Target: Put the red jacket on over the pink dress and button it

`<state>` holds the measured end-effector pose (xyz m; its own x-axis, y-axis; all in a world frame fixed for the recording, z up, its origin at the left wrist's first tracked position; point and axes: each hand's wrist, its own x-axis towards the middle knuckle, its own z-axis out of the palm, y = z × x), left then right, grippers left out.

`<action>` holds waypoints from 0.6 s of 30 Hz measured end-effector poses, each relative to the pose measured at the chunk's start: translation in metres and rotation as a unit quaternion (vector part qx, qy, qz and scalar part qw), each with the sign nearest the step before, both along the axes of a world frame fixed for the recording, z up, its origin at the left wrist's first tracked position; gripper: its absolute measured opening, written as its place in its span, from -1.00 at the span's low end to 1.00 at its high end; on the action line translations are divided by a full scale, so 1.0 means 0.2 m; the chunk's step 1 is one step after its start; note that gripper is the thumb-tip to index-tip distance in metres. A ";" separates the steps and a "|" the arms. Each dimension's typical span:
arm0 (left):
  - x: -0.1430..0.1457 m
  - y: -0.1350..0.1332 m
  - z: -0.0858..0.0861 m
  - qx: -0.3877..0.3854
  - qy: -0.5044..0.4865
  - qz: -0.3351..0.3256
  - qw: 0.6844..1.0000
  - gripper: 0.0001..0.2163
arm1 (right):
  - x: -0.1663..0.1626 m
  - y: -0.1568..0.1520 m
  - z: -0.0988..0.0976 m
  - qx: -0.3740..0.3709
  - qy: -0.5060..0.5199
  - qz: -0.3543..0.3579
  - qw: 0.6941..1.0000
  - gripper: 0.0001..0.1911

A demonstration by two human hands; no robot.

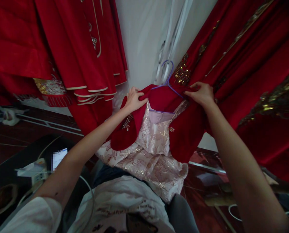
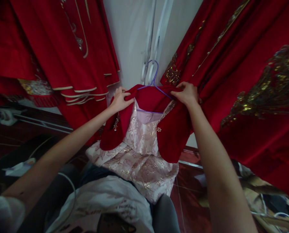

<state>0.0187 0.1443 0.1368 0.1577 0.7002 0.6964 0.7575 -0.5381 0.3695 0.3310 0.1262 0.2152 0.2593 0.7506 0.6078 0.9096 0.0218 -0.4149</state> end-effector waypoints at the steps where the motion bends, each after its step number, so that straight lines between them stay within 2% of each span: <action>1: -0.01 0.00 0.02 0.018 -0.032 0.003 0.999 -0.81 | 0.00 0.01 0.02 -0.002 0.010 0.009 1.000 -0.64; 4: -0.04 0.00 0.07 0.044 -0.093 -0.004 0.995 -0.81 | -0.01 0.01 0.05 -0.012 0.097 0.036 0.995 -0.67; 7: -0.08 0.00 0.10 0.024 -0.097 -0.052 0.994 -0.73 | -0.03 -0.06 0.02 -0.015 0.226 0.079 0.971 -0.63; 9: -0.09 -0.01 0.09 0.008 -0.098 -0.084 0.992 -0.68 | -0.03 -0.14 -0.04 -0.058 0.296 0.138 0.944 -0.61; 11: -0.10 -0.02 0.06 -0.006 -0.108 -0.118 0.987 -0.67 | -0.01 -0.24 -0.11 -0.147 0.340 0.197 0.908 -0.59; 12: -0.10 -0.03 0.04 -0.012 -0.116 -0.134 0.984 -0.67 | 0.00 -0.29 -0.15 -0.169 0.352 0.216 0.895 -0.59; 14: -0.10 -0.05 0.00 -0.022 -0.126 -0.168 0.977 -0.72 | 0.04 -0.39 -0.20 -0.155 0.370 0.244 0.883 -0.57; 18: -0.11 -0.11 -0.04 -0.067 -0.116 -0.242 0.961 -0.83 | 0.10 -0.53 -0.23 -0.088 0.383 0.253 0.884 -0.51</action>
